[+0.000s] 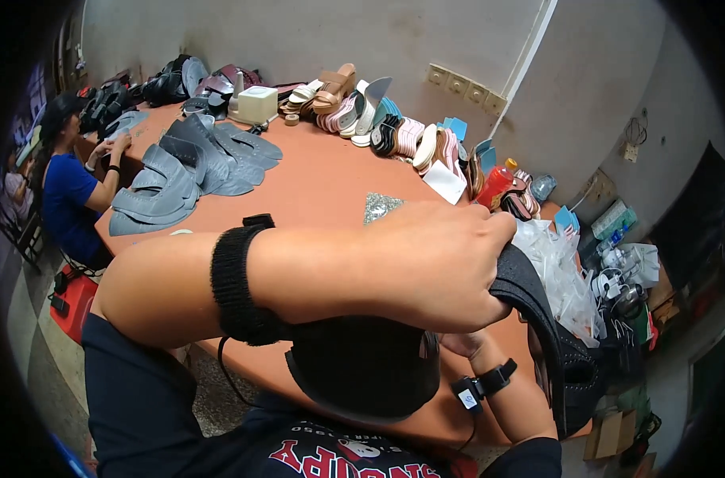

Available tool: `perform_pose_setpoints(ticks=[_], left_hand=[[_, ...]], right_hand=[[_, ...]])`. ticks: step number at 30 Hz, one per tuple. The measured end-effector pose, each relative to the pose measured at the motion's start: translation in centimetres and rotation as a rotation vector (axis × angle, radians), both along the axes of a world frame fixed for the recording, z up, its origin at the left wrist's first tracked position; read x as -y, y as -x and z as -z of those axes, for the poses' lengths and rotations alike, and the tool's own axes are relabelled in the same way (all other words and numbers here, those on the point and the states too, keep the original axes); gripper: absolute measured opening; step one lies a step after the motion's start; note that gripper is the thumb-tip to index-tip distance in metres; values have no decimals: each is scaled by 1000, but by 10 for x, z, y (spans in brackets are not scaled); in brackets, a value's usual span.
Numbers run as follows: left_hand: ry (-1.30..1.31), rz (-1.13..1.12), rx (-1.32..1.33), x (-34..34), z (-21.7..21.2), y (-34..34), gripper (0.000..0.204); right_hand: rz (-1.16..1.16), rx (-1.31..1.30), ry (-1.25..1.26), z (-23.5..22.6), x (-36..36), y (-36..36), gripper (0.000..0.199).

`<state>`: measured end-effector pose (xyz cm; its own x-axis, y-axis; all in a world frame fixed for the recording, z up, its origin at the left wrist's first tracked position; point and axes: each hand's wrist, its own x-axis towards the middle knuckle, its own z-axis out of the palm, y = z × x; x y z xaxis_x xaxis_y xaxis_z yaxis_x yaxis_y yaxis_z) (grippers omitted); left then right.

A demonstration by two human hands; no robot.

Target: Marking, checking, and stacking studded black shoe upper components.

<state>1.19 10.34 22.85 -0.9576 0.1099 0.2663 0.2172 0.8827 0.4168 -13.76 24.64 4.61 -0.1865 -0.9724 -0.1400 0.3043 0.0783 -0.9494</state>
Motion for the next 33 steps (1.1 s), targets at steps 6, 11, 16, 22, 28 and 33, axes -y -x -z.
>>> perform_pose_setpoints(ticks=[6, 11, 16, 22, 28, 33], left_hand=[[-44, -93, 55, 19, -1, -19, 44], [199, -279, 212, 49, 93, 4, 49], [335, -302, 228, 69, 223, 35, 57], [299, -255, 272, 66, 227, 48, 81], [53, -111, 271, 116, 234, 23, 99], [-53, -244, 354, 134, 215, -30, 93]], right_hand=[[-106, 529, 3, 20, -32, -7, 40], [223, -33, -260, 35, -65, 16, 32], [224, -414, -423, 63, -60, 9, 31], [230, -526, -427, 50, -55, 16, 29], [247, -858, -356, 52, -58, 11, 27], [-63, -1570, -45, 10, -46, -26, 62]])
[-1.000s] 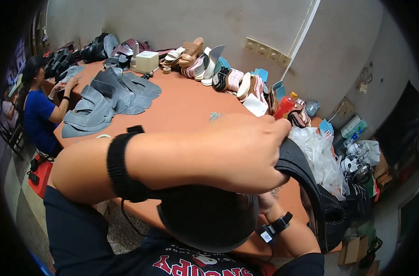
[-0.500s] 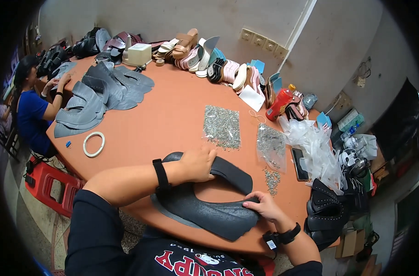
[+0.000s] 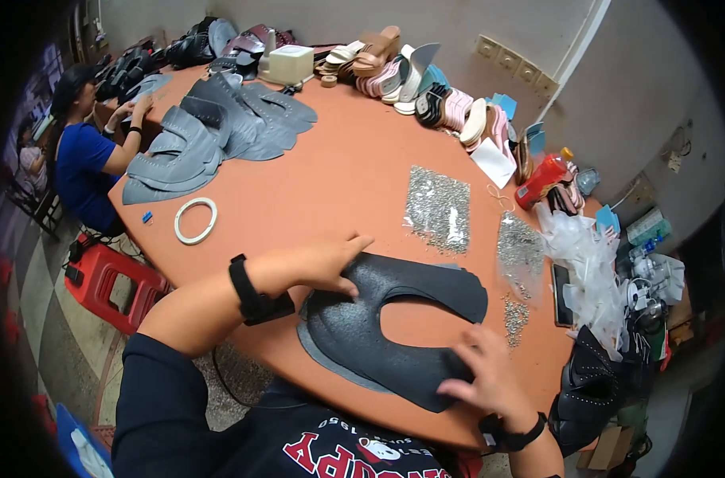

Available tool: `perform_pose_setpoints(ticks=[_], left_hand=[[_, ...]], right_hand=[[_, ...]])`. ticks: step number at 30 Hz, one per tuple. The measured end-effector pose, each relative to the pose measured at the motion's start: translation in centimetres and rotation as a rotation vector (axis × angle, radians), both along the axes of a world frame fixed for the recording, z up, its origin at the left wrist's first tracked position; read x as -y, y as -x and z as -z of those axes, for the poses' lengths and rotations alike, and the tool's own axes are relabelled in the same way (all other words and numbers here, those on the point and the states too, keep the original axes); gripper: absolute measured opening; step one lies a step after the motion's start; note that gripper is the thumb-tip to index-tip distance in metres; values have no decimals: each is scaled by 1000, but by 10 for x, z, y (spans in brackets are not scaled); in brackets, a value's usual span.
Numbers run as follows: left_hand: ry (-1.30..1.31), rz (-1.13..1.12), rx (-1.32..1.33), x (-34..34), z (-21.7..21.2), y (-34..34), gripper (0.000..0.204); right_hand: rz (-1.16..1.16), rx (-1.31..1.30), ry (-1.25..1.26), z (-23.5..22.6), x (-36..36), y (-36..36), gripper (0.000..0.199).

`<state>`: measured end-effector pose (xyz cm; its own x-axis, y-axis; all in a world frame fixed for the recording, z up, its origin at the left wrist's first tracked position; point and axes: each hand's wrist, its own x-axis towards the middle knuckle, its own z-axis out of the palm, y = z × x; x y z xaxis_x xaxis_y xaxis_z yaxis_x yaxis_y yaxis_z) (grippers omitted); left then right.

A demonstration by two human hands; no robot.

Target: Marking, checking, and stacking studded black shoe upper components.

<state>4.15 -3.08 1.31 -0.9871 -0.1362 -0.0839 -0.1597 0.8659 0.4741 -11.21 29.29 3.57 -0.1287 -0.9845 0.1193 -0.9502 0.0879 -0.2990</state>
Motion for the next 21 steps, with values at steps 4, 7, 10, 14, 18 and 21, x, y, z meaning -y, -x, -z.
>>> perform_pose_setpoints(ticks=[4, 7, 10, 14, 18, 21], left_hand=[[145, 152, -24, -9, -11, -33, 84], [233, 411, -282, -44, -10, -48, 73], [149, 529, -290, -75, -3, -48, 61], [207, 514, -270, -95, 20, -33, 47], [251, 536, -310, -97, 22, -32, 46], [140, 546, -201, -92, 14, -28, 50]], right_hand=[[-97, -24, -216, 13, 5, -32, 67], [-68, 146, -92, 22, -6, -22, 64], [-92, -6, -154, 8, -5, -36, 62], [-45, -112, -130, 18, -15, -47, 57], [-32, -132, -34, 25, -30, -46, 47], [-48, -53, 51, 23, -30, -37, 35]])
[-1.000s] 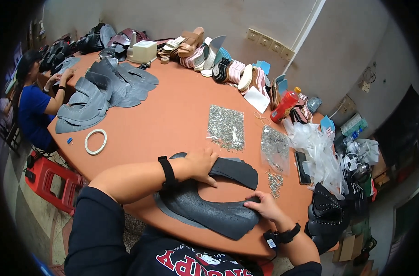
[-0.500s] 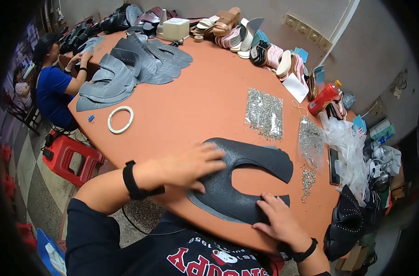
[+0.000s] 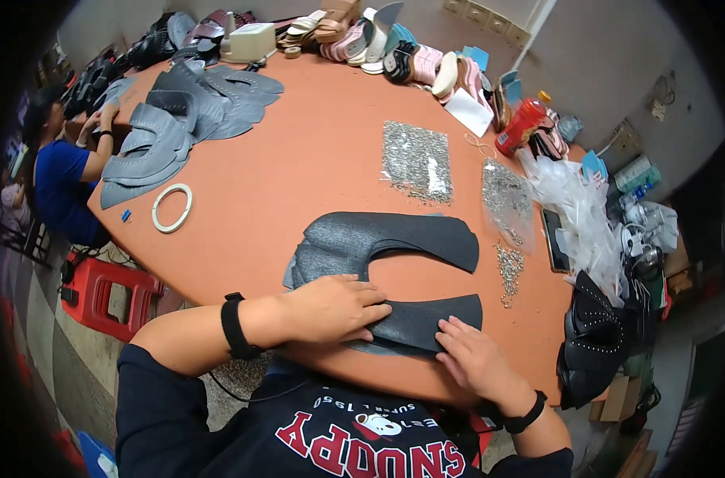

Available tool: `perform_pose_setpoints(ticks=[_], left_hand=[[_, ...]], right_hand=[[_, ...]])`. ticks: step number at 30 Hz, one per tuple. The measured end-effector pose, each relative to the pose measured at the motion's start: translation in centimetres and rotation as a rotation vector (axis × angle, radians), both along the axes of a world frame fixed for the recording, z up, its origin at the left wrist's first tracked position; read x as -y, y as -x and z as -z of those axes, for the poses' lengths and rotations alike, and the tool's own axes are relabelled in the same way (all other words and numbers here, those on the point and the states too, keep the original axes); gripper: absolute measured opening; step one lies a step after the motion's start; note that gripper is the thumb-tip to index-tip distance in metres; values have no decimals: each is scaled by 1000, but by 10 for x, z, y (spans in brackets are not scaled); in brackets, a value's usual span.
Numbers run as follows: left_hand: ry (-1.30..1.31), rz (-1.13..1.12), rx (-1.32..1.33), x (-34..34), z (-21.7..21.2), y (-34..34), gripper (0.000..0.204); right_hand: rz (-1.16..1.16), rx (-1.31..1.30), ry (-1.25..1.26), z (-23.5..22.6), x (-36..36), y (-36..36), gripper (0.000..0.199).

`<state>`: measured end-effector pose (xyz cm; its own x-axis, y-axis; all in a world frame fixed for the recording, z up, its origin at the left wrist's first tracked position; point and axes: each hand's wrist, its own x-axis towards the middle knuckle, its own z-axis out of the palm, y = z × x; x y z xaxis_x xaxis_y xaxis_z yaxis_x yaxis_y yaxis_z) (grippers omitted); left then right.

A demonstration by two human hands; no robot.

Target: Marking, checking, and stacking studded black shoe upper components.

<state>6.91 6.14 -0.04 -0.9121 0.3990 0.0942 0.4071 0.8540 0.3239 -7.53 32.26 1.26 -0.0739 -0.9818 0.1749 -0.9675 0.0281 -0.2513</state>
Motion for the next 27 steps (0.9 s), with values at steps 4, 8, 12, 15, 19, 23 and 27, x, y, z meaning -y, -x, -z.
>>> perform_pose_setpoints(ticks=[4, 8, 12, 15, 19, 23, 27], left_hand=[[-31, -2, 95, -4, -12, 6, 51], [-152, -68, 65, -13, -12, 21, 45], [-347, -327, 135, -9, -5, 33, 35], [-618, -386, 47, -9, -3, 31, 44], [-631, -458, 114, -10, -8, 31, 56], [-565, -306, 25, -9, -2, 30, 42], [-400, -189, -107, -17, -4, 30, 22]], right_hand=[[44, 208, 74, -12, 7, 11, 18], [35, 172, 101, -22, 18, 18, 17], [205, -48, 427, -32, 26, 28, 22], [136, -29, 337, -35, 6, 35, 42], [-3, -7, -63, -7, -4, 18, 51], [21, 16, -64, 4, -13, 21, 46], [5, 30, -28, -1, -10, 24, 35]])
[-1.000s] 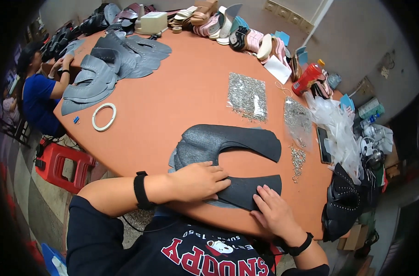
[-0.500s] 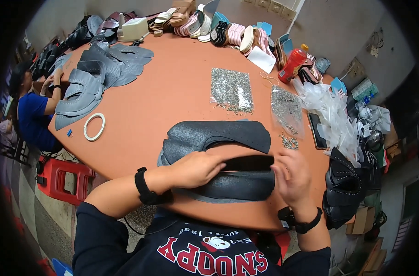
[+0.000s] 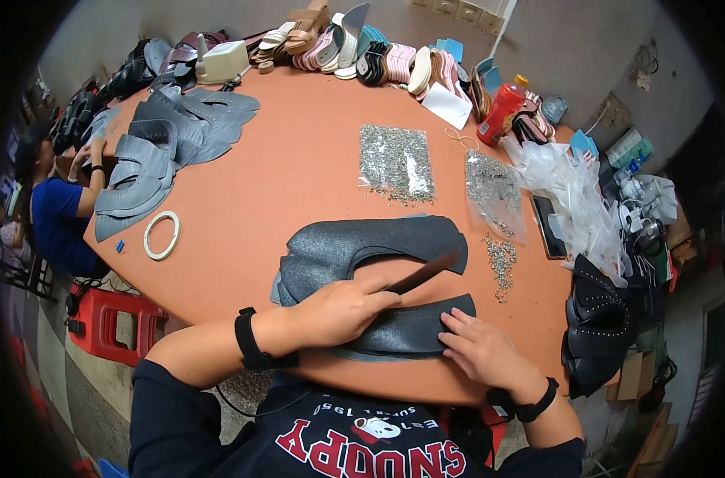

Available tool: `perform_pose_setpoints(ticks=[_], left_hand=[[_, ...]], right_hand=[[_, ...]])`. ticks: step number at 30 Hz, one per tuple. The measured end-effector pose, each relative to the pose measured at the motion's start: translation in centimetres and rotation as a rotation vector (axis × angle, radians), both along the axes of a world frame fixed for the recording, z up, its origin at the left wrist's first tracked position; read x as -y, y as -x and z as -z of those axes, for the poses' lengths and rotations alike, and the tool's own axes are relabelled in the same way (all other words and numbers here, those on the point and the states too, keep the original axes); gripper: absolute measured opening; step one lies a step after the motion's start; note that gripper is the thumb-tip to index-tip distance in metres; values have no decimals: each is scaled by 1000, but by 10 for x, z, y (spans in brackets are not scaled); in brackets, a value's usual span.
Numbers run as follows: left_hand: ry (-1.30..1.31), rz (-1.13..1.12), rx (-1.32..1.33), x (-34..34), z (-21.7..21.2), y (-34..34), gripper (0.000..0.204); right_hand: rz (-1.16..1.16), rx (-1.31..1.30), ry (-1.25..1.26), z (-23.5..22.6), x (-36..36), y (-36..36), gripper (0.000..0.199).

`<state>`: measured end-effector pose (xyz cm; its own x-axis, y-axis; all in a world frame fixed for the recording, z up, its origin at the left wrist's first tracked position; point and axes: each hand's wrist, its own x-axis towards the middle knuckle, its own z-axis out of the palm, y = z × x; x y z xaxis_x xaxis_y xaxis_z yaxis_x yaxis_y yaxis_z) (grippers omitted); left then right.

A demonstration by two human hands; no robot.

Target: Marking, checking, and stacking studded black shoe upper components.

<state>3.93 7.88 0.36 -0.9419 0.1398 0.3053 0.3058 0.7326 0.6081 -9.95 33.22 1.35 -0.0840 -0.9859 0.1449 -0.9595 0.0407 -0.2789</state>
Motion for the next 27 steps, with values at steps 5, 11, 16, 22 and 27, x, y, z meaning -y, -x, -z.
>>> perform_pose_setpoints(ticks=[5, 11, 16, 22, 27], left_hand=[[98, 83, -7, -5, -1, -1, 41], [71, 54, 40, -5, 0, -1, 29], [-42, -56, 26, -1, 6, 3, 18], [-84, -84, 20, 0, 8, 6, 18], [-79, -61, -56, 0, 14, 6, 30]], right_hand=[[135, 89, 55, -18, 15, 4, 17], [178, 15, 370, -22, 37, 9, 16], [188, -145, 380, -22, 15, 12, 44], [-2, -17, 25, 0, 6, 7, 45], [-36, -43, 93, 1, 5, 11, 31]])
